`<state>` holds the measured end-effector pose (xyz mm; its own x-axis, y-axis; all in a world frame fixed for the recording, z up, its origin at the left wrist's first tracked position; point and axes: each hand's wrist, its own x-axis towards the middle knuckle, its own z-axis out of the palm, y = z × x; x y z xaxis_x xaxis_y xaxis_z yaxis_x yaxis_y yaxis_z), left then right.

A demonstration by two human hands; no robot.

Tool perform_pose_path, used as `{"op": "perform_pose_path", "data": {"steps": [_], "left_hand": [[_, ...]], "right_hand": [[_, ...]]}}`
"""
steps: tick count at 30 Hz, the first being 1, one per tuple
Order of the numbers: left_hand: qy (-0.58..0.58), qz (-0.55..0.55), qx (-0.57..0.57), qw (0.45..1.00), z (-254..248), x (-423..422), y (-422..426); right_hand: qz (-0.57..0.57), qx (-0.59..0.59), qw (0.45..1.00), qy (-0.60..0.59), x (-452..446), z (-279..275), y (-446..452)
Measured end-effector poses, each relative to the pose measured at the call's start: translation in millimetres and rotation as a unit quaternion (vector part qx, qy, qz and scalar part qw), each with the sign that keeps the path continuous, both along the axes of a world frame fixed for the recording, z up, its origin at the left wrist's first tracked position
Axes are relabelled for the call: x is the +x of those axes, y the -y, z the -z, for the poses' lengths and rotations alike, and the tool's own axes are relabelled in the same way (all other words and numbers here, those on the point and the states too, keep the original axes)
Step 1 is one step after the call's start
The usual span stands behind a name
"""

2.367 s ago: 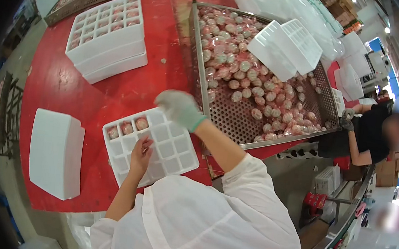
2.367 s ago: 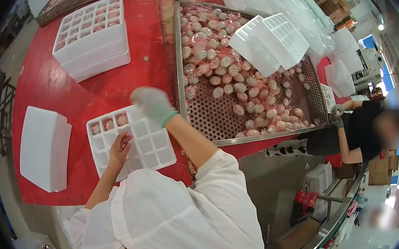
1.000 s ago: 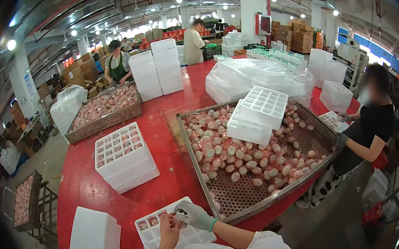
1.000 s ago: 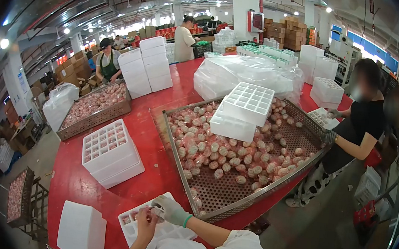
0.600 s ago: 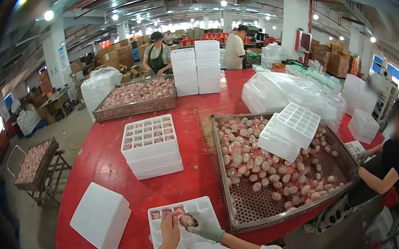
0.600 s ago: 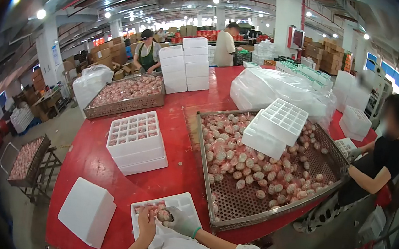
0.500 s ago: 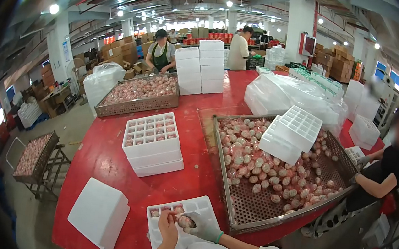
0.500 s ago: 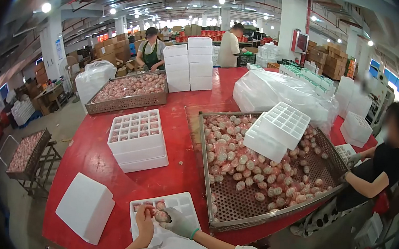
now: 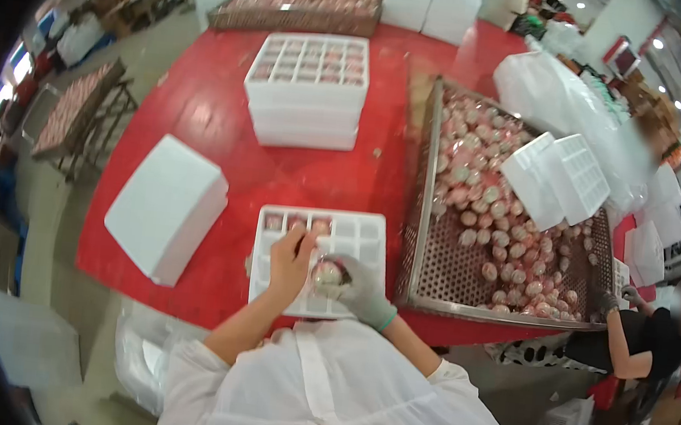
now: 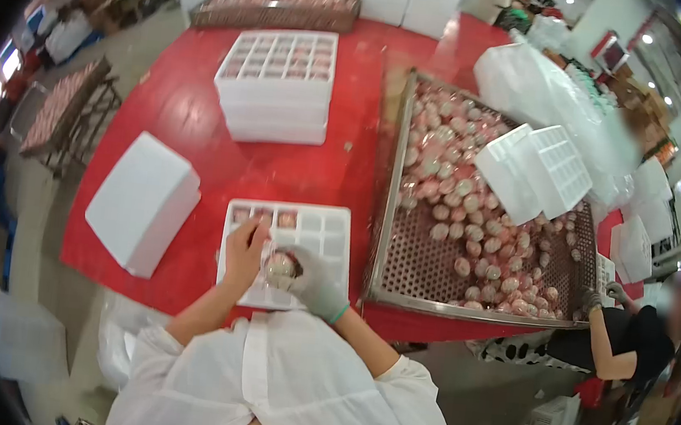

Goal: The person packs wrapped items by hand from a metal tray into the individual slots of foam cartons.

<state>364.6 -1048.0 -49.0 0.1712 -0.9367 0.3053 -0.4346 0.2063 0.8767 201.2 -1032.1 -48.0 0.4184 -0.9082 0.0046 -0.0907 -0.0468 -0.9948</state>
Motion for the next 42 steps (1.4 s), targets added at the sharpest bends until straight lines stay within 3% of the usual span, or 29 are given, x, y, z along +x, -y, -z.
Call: {"op": "perform_pose_path", "data": {"steps": [2, 4, 5, 6, 10, 12, 13, 16, 19, 20, 22, 24, 26, 27, 29, 33, 36, 39, 41, 42], "left_hand": [[-0.224, 0.103, 0.178, 0.953, 0.6, -2.1, 1.5], [-0.282, 0.099, 0.235, 0.925, 7.4, -5.2, 4.5], [-0.334, 0.099, 0.281, 0.894, 11.6, -6.7, 4.9], [-0.333, 0.117, 0.329, 0.876, 18.2, -4.1, 5.2], [-0.277, 0.159, 0.404, 0.857, 21.7, 0.2, 6.9], [-0.296, 0.224, 0.448, 0.813, 23.4, -0.1, 8.9], [-0.299, 0.224, 0.449, 0.812, 25.0, -0.5, 10.5], [-0.305, 0.219, 0.47, 0.799, 42.8, -5.6, 17.0], [-0.364, 0.006, 0.254, 0.896, 80.9, -24.9, 13.9], [-0.366, 0.006, 0.254, 0.895, 73.2, -31.7, 11.0], [-0.392, -0.054, 0.238, 0.887, 52.0, -46.7, 0.2], [-0.339, -0.018, 0.215, 0.916, 62.9, -53.0, -4.4], [-0.405, -0.054, 0.27, 0.872, 69.0, -59.2, -5.5], [-0.407, -0.053, 0.271, 0.87, 71.9, -59.8, -5.8], [-0.508, -0.028, 0.307, 0.804, 77.2, -57.8, -3.6], [-0.531, -0.014, 0.321, 0.784, 88.0, -60.4, 6.7], [-0.536, -0.01, 0.318, 0.782, 106.2, -58.4, 24.2], [-0.48, 0.037, 0.364, 0.798, 118.4, -45.6, 33.9], [-0.263, 0.092, 0.332, 0.901, 131.0, -38.1, 31.2], [-0.263, 0.094, 0.333, 0.9, 142.7, -36.3, 29.8]], "right_hand": [[-0.04, 0.033, 0.997, 0.055, -1.1, -0.2, -4.2], [-0.055, 0.069, 0.995, 0.048, -2.4, -3.6, -4.9], [-0.03, 0.011, 0.999, 0.021, -2.5, -4.5, -6.1], [-0.006, -0.049, 0.999, -0.005, -2.8, -4.7, -6.1], [-0.046, -0.005, 0.999, 0.007, -6.4, 1.8, -4.1], [-0.076, -0.04, 0.995, -0.047, -6.8, -4.1, -1.5], [-0.105, -0.08, 0.987, -0.097, -7.2, -6.5, -0.3], [-0.068, -0.066, 0.991, -0.091, -8.1, 0.9, -0.3], [0.003, 0.036, 0.999, -0.004, -7.0, 28.6, 2.8], [0.045, 0.062, 0.996, 0.051, -1.2, 25.7, 3.6], [0.104, 0.087, 0.991, 0.013, -3.7, 31.0, 14.4], [0.156, 0.104, 0.982, 0.038, -2.2, 26.3, 21.4], [0.175, -0.098, 0.965, -0.167, -4.8, 31.5, 31.0], [0.17, -0.1, 0.965, -0.174, -6.1, 40.8, 37.1], [0.169, -0.119, 0.954, -0.217, -8.4, 50.6, 48.6], [0.185, -0.154, 0.934, -0.264, -7.7, 70.6, 75.1], [0.174, -0.103, 0.925, -0.323, -4.3, 96.1, 102.6], [0.137, -0.173, 0.897, -0.384, -2.7, 108.2, 126.3], [0.09, -0.155, 0.863, -0.473, 5.2, 110.7, 135.2], [0.078, -0.136, 0.855, -0.495, 9.5, 111.8, 139.0]]}}
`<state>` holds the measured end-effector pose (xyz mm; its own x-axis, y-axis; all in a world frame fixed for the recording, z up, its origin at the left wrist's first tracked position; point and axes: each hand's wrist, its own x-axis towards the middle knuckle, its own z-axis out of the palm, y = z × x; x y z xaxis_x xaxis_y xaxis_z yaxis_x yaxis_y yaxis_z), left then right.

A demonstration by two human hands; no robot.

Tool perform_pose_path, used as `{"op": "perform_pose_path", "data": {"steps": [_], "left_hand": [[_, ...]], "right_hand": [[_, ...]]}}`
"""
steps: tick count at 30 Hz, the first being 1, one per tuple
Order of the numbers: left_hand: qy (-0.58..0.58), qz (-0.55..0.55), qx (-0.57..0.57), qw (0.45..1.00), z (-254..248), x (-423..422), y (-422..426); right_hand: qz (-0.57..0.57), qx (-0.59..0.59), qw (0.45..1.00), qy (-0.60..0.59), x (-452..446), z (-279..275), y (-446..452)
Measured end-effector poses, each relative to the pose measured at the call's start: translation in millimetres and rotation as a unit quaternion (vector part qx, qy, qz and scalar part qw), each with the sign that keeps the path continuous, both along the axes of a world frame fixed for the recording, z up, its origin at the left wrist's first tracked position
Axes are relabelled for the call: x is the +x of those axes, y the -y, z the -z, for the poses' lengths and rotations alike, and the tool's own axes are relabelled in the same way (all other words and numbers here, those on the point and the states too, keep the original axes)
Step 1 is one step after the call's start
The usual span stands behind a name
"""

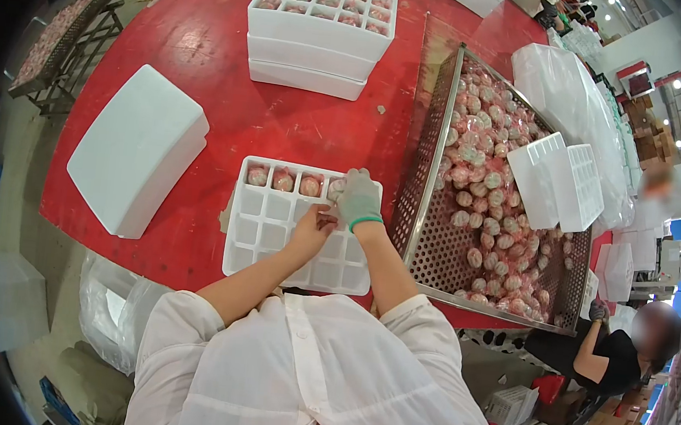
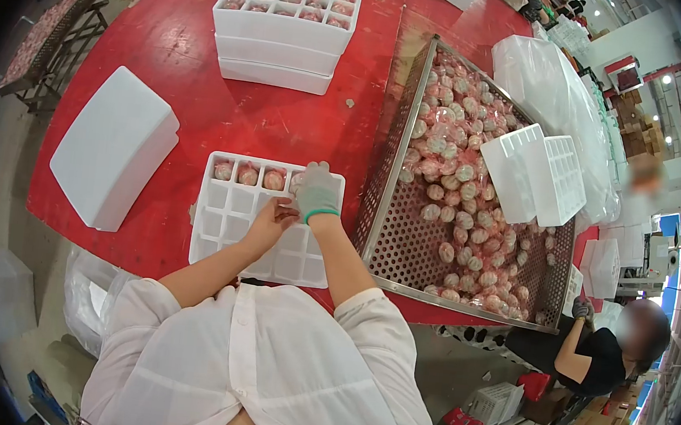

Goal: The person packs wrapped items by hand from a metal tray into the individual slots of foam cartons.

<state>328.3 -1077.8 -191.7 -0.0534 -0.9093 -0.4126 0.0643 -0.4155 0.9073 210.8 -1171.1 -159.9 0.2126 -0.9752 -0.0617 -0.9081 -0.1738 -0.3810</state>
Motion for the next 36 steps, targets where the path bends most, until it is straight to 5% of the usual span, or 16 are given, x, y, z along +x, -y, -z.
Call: {"op": "perform_pose_path", "data": {"steps": [4, 6, 12, 15, 17, 19, 21, 22, 25, 28, 30, 33, 36], "left_hand": [[0.015, 0.058, -0.103, 0.993, 2.3, 3.2, -9.3], [0.015, 0.058, -0.106, 0.992, -5.8, 6.3, -11.3], [0.018, 0.09, -0.141, 0.986, 11.2, 10.5, -6.4], [0.099, 0.116, -0.105, 0.983, 2.8, 11.5, 0.5], [0.001, 0.133, -0.156, 0.979, 33.2, 13.9, 8.7], [0.049, 0.161, -0.062, 0.984, 19.7, 18.1, 11.4], [0.042, 0.174, -0.078, 0.981, 11.6, 16.5, 7.7], [0.037, 0.161, -0.085, 0.983, 8.9, 16.8, 5.4], [0.034, 0.16, -0.076, 0.984, 3.1, 14.3, -1.0], [-0.008, 0.165, -0.087, 0.982, 9.4, 16.3, -2.9], [0.001, 0.175, -0.082, 0.981, 6.1, 16.0, -3.6], [0.014, 0.185, -0.083, 0.979, 5.3, 16.9, -1.4], [0.023, 0.203, -0.088, 0.975, 6.3, 19.5, -1.3]], "right_hand": [[-0.011, -0.024, 1.0, 0.003, 1.1, -5.7, -1.8], [-0.126, 0.016, 0.987, -0.096, 2.5, -25.6, -4.7], [-0.023, 0.042, 0.996, -0.073, 15.8, -1.7, 12.1], [-0.11, 0.034, 0.986, -0.121, 25.9, -15.3, 7.7], [-0.038, 0.061, 0.992, -0.104, 33.6, -2.8, 8.8], [0.092, 0.147, 0.984, 0.047, 26.5, 19.6, 9.2], [-0.166, 0.049, 0.982, -0.075, -15.8, -40.9, -7.1], [-0.165, 0.093, 0.98, 0.064, -32.1, -32.0, 1.8], [-0.072, -0.056, 0.954, 0.287, -113.5, -66.5, -6.0], [0.191, -0.127, 0.97, 0.081, -203.8, -72.7, -6.6], [0.329, 0.003, 0.942, -0.07, -258.1, -31.3, -2.0], [0.218, 0.077, 0.962, -0.144, -293.3, 24.6, -2.2], [0.334, 0.092, 0.936, -0.063, -284.1, 42.4, 6.4]]}}
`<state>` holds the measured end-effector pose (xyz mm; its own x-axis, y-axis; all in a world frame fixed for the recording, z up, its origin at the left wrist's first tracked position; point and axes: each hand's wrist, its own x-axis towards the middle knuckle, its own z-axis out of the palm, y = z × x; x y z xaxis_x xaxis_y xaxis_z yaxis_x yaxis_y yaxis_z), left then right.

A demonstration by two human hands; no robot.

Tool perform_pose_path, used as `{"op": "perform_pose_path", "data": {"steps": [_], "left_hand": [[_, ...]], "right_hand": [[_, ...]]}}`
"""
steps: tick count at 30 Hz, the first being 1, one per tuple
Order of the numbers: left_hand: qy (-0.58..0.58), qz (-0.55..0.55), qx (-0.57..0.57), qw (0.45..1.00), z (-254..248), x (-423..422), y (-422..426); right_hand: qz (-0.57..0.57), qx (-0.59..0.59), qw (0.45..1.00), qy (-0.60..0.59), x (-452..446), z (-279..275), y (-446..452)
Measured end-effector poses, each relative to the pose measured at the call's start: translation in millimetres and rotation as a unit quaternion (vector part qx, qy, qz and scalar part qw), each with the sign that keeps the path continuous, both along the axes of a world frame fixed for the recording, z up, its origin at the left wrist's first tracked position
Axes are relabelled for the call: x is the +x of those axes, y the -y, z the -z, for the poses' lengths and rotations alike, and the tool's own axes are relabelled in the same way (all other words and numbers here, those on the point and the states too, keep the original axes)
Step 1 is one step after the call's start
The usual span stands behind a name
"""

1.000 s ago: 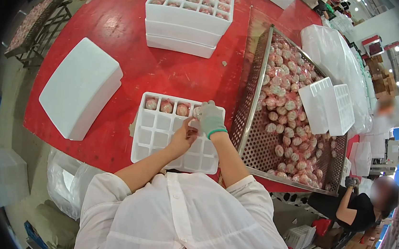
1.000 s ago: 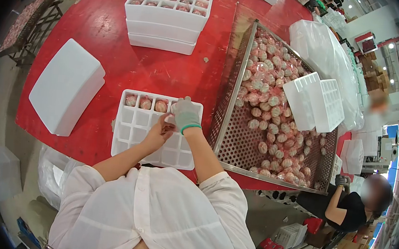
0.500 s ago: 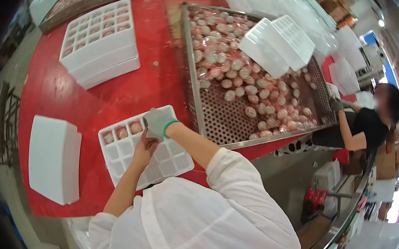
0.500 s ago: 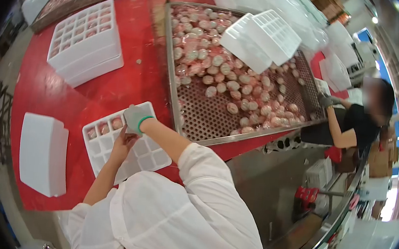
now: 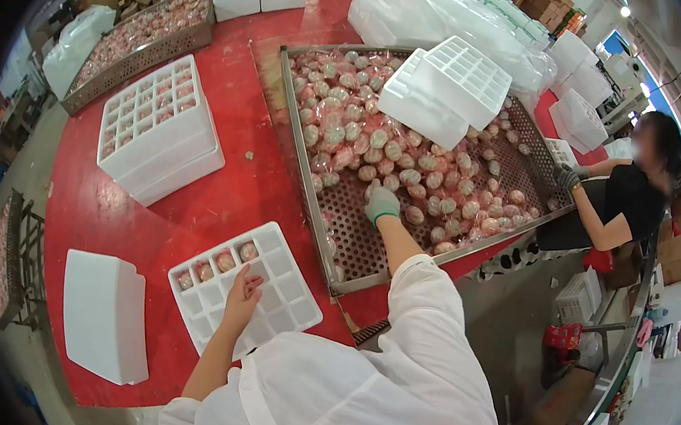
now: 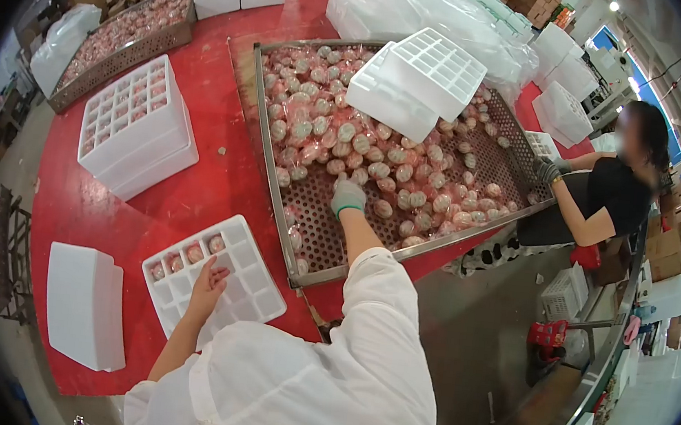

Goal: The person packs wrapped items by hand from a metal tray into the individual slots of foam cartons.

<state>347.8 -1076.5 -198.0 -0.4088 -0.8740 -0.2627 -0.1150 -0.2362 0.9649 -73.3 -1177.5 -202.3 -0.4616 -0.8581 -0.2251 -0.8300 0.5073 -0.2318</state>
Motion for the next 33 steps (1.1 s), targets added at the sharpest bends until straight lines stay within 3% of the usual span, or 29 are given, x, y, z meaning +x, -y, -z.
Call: {"op": "perform_pose_path", "data": {"steps": [2, 8, 9, 11, 12, 14, 17, 19, 22, 26, 27, 29, 33], "left_hand": [[-0.004, 0.004, 0.001, 1.0, 2.3, 0.9, 0.2], [0.008, 0.007, -0.005, 1.0, -6.2, -1.2, -0.7], [0.011, 0.007, -0.006, 1.0, -7.2, -1.1, -1.8], [0.001, 0.0, 0.008, 1.0, -10.0, -0.4, -2.1], [-0.009, -0.002, 0.018, 1.0, -12.0, -0.9, -1.3], [0.007, -0.018, 0.018, 1.0, -21.8, -4.7, -1.2], [-0.02, -0.026, -0.026, 0.999, -69.9, -32.3, -1.7], [-0.049, -0.027, -0.074, 0.996, -117.1, -56.8, -7.0], [-0.006, 0.023, -0.124, 0.992, -145.9, -65.1, -5.7], [-0.012, -0.103, -0.097, 0.99, -150.0, -45.1, -9.9], [-0.002, -0.152, -0.186, 0.971, -147.3, -44.4, -9.9], [0.05, -0.125, -0.22, 0.966, -154.8, -32.0, -10.2], [0.105, -0.107, -0.28, 0.948, -169.9, -26.0, -14.7]], "right_hand": [[0.043, 0.005, 0.999, 0.004, 12.5, -6.7, 7.9], [-0.053, 0.101, 0.993, 0.003, 30.9, -13.2, 10.6], [-0.08, 0.114, 0.988, 0.058, 23.7, -6.0, 15.7], [-0.033, 0.053, 0.987, 0.151, 12.7, -1.2, 6.5], [-0.039, 0.06, 0.986, 0.149, 20.9, -29.5, -8.0], [-0.093, -0.162, 0.955, 0.231, 51.7, -106.2, -45.0], [-0.236, -0.279, 0.877, 0.312, 88.2, -129.4, -77.6], [-0.312, -0.298, 0.863, 0.262, 131.9, -166.8, -100.7], [-0.348, -0.309, 0.849, 0.251, 175.2, -167.6, -119.6], [-0.308, -0.336, 0.829, 0.325, 198.8, -170.0, -124.2], [-0.291, -0.284, 0.822, 0.399, 199.0, -168.6, -124.5], [-0.264, -0.131, 0.795, 0.53, 196.4, -167.3, -122.3], [-0.307, -0.097, 0.793, 0.518, 206.0, -170.3, -121.5]]}}
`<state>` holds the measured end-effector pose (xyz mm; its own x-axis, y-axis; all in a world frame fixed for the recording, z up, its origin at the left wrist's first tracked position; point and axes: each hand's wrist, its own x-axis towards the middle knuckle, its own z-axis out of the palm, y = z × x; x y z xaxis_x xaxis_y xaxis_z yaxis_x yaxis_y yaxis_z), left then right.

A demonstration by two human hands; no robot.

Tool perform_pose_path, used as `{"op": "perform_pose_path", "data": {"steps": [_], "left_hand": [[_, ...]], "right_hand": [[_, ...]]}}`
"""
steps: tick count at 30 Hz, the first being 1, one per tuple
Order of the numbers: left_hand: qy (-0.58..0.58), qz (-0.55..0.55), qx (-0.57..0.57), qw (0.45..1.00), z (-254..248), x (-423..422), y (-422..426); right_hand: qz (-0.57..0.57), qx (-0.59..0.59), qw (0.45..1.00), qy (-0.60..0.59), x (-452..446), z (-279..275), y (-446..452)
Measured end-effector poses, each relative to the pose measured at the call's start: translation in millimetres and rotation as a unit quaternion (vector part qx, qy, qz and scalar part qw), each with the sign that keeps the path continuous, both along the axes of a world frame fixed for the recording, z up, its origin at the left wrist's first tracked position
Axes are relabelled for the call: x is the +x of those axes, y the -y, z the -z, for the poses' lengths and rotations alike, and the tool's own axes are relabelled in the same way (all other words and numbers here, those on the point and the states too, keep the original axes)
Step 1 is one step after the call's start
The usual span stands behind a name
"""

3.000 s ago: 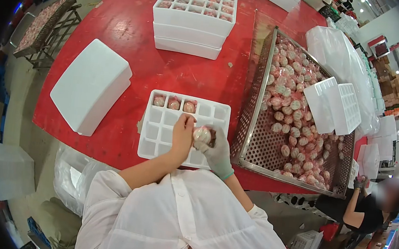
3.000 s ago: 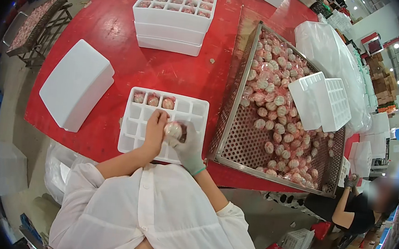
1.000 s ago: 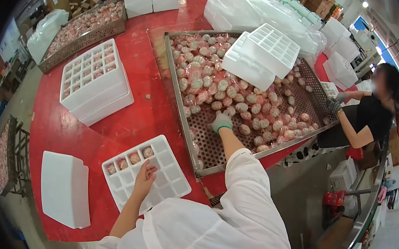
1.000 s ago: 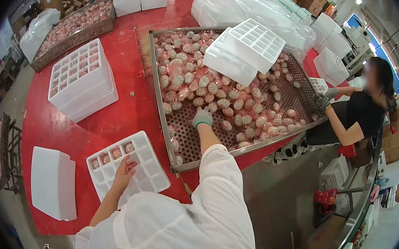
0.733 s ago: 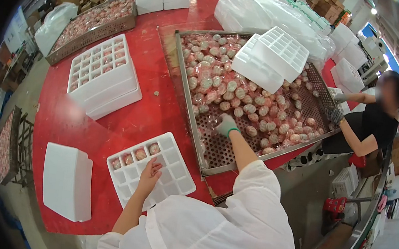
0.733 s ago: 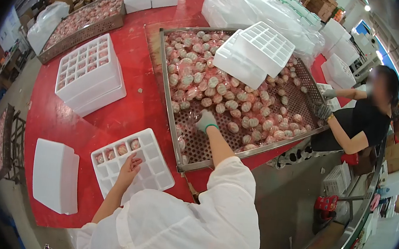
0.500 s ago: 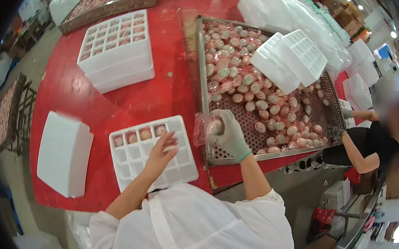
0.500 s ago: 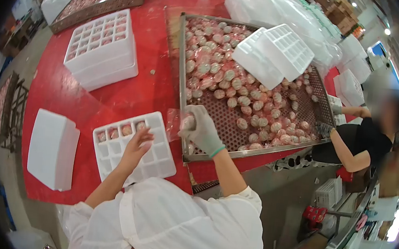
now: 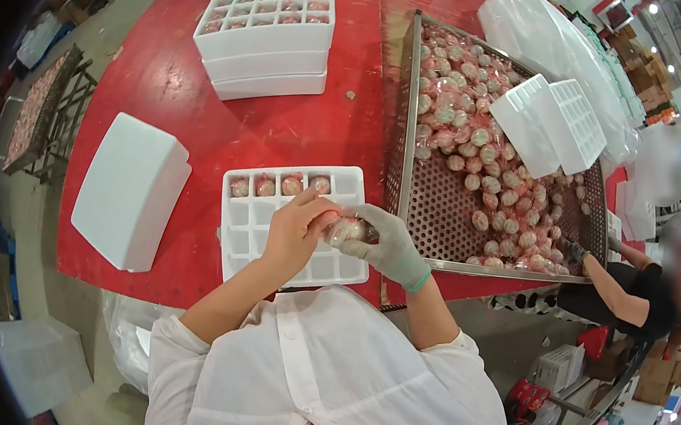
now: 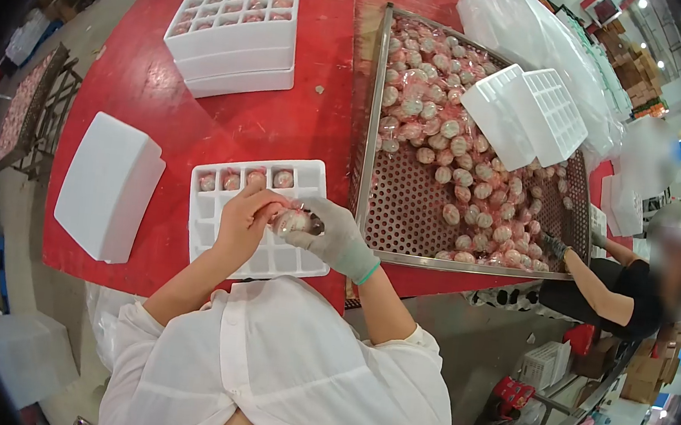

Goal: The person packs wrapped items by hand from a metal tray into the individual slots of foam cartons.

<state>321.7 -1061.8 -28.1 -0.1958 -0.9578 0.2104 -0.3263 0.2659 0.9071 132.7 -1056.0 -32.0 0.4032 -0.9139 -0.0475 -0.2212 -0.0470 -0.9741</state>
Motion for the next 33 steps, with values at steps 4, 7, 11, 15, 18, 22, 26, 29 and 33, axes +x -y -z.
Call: {"op": "perform_pose_path", "data": {"steps": [4, 7, 11, 15, 18, 22, 26, 29, 33], "left_hand": [[-0.065, -0.051, 0.057, 0.995, 15.4, 6.2, 1.9], [-0.132, -0.01, 0.264, 0.956, 12.6, 17.4, 8.9], [-0.366, 0.027, 0.385, 0.847, 38.2, 2.5, 6.9], [-0.351, 0.001, 0.517, 0.781, 25.4, -3.2, 1.9], [-0.36, -0.022, 0.518, 0.775, 38.5, -5.4, -1.2], [-0.422, -0.175, 0.432, 0.778, 66.1, -27.6, -10.5], [-0.394, -0.237, 0.371, 0.807, 84.8, -32.3, -15.2], [-0.349, -0.212, 0.359, 0.839, 86.1, -36.8, -18.8], [-0.283, -0.191, 0.363, 0.867, 99.0, -35.8, -10.8]], "right_hand": [[-0.01, 0.047, 0.999, -0.02, 8.0, -7.0, -0.3], [-0.012, 0.006, 0.999, 0.039, 9.1, 3.8, -6.0], [0.015, 0.028, 0.992, 0.123, 15.8, 5.5, -9.0], [0.049, 0.042, 0.982, 0.176, 18.9, 3.2, -13.3], [0.025, 0.039, 0.992, 0.114, 14.8, 17.2, -11.3], [0.074, 0.028, 0.991, 0.104, 22.4, 32.7, -9.3], [0.177, -0.035, 0.982, 0.052, 31.6, 52.2, -14.2], [0.246, -0.097, 0.964, -0.006, 36.4, 62.6, -9.3], [0.268, -0.14, 0.949, -0.085, 35.8, 75.9, -2.6]]}}
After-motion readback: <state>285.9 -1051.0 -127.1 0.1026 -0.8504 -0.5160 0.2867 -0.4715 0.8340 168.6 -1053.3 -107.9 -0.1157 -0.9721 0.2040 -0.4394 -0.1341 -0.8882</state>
